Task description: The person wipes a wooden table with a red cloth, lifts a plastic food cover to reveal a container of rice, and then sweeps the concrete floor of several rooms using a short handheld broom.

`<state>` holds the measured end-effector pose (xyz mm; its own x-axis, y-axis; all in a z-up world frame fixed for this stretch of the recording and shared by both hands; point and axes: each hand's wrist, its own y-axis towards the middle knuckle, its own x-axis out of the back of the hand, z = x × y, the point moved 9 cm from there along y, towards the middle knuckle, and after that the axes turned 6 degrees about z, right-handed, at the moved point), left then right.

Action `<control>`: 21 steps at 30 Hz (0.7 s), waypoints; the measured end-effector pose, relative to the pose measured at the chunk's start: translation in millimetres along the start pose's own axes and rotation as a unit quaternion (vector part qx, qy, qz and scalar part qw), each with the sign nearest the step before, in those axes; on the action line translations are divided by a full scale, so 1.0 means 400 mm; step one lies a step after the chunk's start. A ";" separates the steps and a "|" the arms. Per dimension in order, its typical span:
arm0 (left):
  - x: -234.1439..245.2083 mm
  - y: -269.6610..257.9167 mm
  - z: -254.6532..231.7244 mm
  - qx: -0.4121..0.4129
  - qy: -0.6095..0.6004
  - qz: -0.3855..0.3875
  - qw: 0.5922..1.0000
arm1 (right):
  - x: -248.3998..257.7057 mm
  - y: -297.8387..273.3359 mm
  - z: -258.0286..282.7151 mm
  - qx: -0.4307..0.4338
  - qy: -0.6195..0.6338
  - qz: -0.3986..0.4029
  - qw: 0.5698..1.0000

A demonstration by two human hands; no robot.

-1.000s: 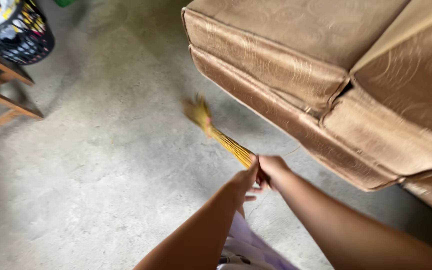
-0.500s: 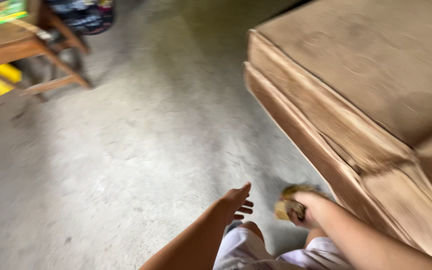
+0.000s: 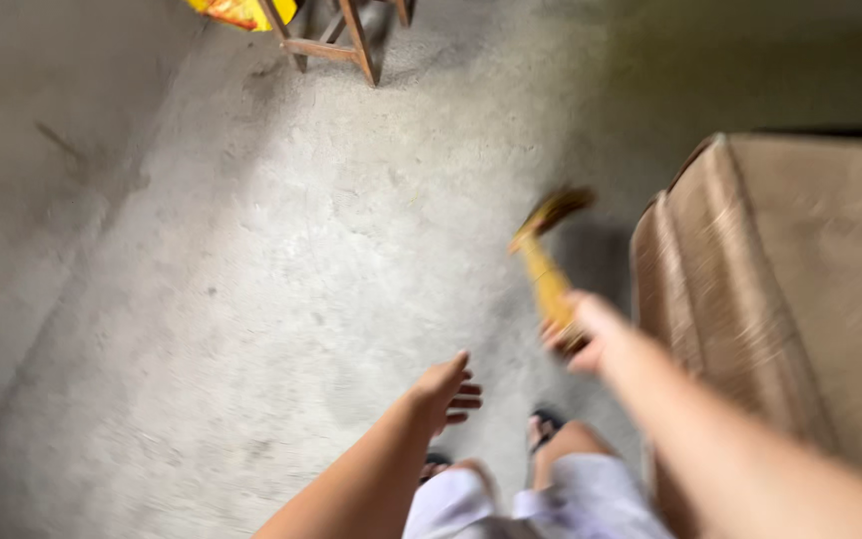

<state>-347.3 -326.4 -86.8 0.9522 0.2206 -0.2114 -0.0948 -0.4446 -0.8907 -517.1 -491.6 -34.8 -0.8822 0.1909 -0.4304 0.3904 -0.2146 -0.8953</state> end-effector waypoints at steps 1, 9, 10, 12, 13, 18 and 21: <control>-0.032 0.005 -0.007 -0.005 -0.027 -0.004 1.000 | -0.032 -0.058 -0.047 -0.012 -0.064 0.042 0.997; -0.219 0.058 0.118 0.140 -0.091 0.041 0.985 | 0.059 -0.283 -0.327 -0.366 -0.166 0.077 0.912; -0.206 0.036 0.138 0.183 -0.024 0.006 0.983 | 0.072 -0.260 -0.322 -0.370 -0.175 0.081 0.909; -0.203 -0.002 0.142 0.177 -0.030 -0.026 0.983 | 0.143 -0.227 -0.329 -0.385 -0.204 0.016 0.900; -0.202 -0.019 0.150 0.175 -0.029 -0.051 0.983 | 0.161 -0.208 -0.331 -0.392 -0.208 0.017 0.896; -0.209 -0.076 0.103 0.104 -0.050 -0.062 0.991 | 0.217 -0.057 -0.012 -0.159 -0.111 -0.133 0.972; -0.186 -0.099 0.056 0.066 -0.061 -0.078 0.993 | 0.173 0.033 0.200 -0.148 -0.081 -0.108 0.980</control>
<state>-421.0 -305.7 -44.7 0.9163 0.3860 -0.1062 0.0065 -0.2797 -0.9601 -594.0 -557.7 -67.3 -0.9737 0.0424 -0.2240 0.2273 0.1053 -0.9681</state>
